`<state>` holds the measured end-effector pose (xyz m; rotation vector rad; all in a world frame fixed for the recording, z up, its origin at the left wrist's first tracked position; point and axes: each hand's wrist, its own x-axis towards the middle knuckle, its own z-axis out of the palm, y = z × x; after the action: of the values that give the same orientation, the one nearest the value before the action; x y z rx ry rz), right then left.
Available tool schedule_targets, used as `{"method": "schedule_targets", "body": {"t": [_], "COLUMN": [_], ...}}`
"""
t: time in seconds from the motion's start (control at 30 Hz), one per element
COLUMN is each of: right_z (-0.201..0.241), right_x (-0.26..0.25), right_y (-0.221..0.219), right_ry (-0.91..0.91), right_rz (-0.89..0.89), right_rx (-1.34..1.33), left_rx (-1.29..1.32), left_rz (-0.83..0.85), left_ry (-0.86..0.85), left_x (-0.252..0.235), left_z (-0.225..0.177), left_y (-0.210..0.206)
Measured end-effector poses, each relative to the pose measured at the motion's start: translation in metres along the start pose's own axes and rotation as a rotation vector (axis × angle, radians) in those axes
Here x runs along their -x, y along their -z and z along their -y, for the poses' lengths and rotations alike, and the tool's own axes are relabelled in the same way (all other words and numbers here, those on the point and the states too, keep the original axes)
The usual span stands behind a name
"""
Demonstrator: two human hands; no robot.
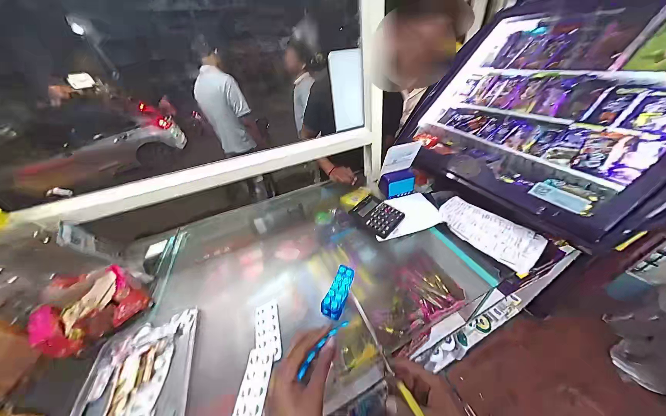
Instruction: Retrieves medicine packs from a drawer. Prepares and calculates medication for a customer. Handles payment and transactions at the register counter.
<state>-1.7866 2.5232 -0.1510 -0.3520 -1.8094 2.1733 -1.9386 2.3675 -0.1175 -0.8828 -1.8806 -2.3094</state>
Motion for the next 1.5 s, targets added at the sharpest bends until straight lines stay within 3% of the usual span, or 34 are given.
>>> {"method": "schedule_targets", "body": {"t": [0.07, 0.13, 0.37, 0.47, 0.67, 0.8, 1.07, 1.5], "right_z": [0.005, 0.007, -0.008, -0.016, -0.014, -0.005, -0.004, -0.005], "right_x": [-0.002, -0.008, -0.006, -0.009, -0.010, -0.015, -0.015, -0.014], "right_y": [0.006, 0.017, 0.022, 0.013, -0.020, -0.044, -0.073, -0.081], "right_ry": [0.021, 0.043, 0.171, 0.221, 0.154, 0.012, -0.067, -0.087], "right_rz": [-0.029, -0.011, 0.097, 0.137, 0.231, 0.224, 0.175, 0.179], "right_rx": [0.023, 0.025, 0.010, 0.012, 0.038, 0.078, 0.051, -0.023], "left_rx": [-0.251, -0.309, -0.352, -0.248, 0.220, 0.441, 0.496, 0.536], "left_rz": [0.031, 0.022, 0.052, 0.018, -0.127, -0.130, -0.154, -0.187], "left_ry": [-0.309, -0.436, -0.480, -0.342, 0.361, 0.611, 0.668, 0.677], "left_x": [-0.015, -0.029, -0.042, -0.048, -0.054, -0.055, -0.057, -0.054], "left_z": [0.003, 0.000, -0.002, -0.001, -0.016, -0.020, -0.015, -0.018], "left_y": [-0.011, -0.023, -0.028, -0.021, 0.002, 0.026, 0.056, 0.062]}}
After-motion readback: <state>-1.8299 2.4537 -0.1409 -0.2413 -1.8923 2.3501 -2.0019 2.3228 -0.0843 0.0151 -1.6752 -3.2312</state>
